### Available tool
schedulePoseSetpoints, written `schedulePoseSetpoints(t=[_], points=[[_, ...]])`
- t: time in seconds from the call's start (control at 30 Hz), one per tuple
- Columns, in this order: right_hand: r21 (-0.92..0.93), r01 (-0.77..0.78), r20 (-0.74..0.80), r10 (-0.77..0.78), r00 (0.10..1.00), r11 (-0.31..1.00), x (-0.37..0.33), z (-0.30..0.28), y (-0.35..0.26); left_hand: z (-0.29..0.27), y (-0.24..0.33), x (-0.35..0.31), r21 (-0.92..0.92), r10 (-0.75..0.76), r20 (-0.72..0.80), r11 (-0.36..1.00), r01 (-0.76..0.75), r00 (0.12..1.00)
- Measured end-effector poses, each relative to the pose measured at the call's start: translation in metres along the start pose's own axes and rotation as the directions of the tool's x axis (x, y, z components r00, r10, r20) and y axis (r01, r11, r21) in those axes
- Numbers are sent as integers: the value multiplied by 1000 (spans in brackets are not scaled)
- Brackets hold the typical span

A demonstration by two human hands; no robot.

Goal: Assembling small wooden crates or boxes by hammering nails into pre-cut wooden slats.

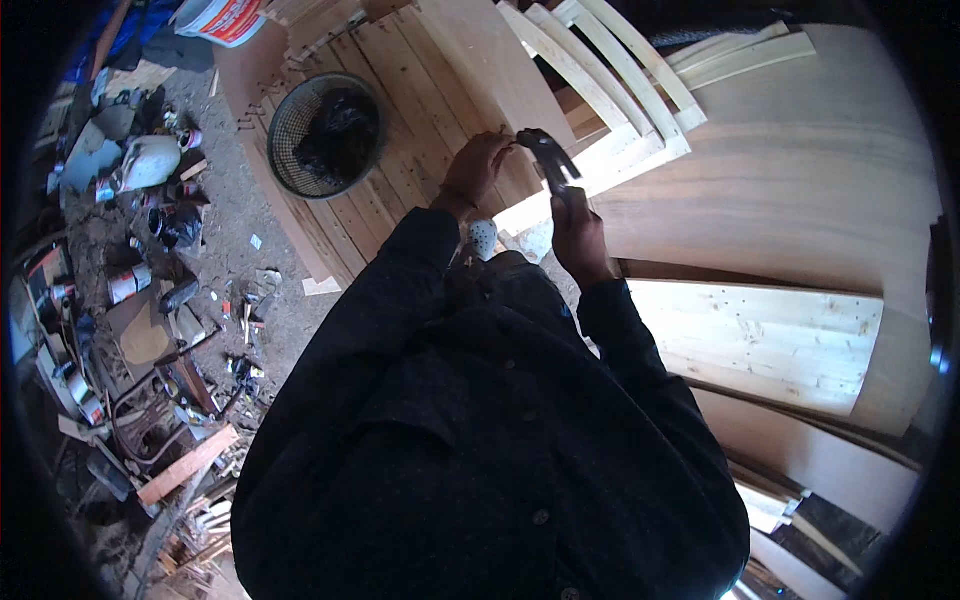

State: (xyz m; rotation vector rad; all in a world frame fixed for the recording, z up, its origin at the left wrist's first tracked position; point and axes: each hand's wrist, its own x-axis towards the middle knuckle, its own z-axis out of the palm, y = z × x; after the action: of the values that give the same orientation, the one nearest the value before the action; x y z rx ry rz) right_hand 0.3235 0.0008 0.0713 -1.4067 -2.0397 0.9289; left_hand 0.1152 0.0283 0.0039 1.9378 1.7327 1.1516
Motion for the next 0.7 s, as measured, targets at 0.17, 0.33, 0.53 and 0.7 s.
schedulePoseSetpoints(t=[0.17, 0.33, 0.53, 0.7], points=[[-116, 134, 110, -121, 987, 984, 8, 2, 18, -40, 20, -20, -44, -113, -12, 993, 112, 994], [13, -180, -13, 181, 983, 984, -12, -15, 3, -142, 48, -14, 14, -62, -354, 997, 72, 933], [394, -322, -47, 368, 929, 861, -30, -10, 18, -203, -100, -33, 718, -687, 100, 550, 427, 719], [408, -363, -54, 419, 906, 838, -48, -13, 31, -180, -121, -31, 654, -748, -61, 470, 593, 661]])
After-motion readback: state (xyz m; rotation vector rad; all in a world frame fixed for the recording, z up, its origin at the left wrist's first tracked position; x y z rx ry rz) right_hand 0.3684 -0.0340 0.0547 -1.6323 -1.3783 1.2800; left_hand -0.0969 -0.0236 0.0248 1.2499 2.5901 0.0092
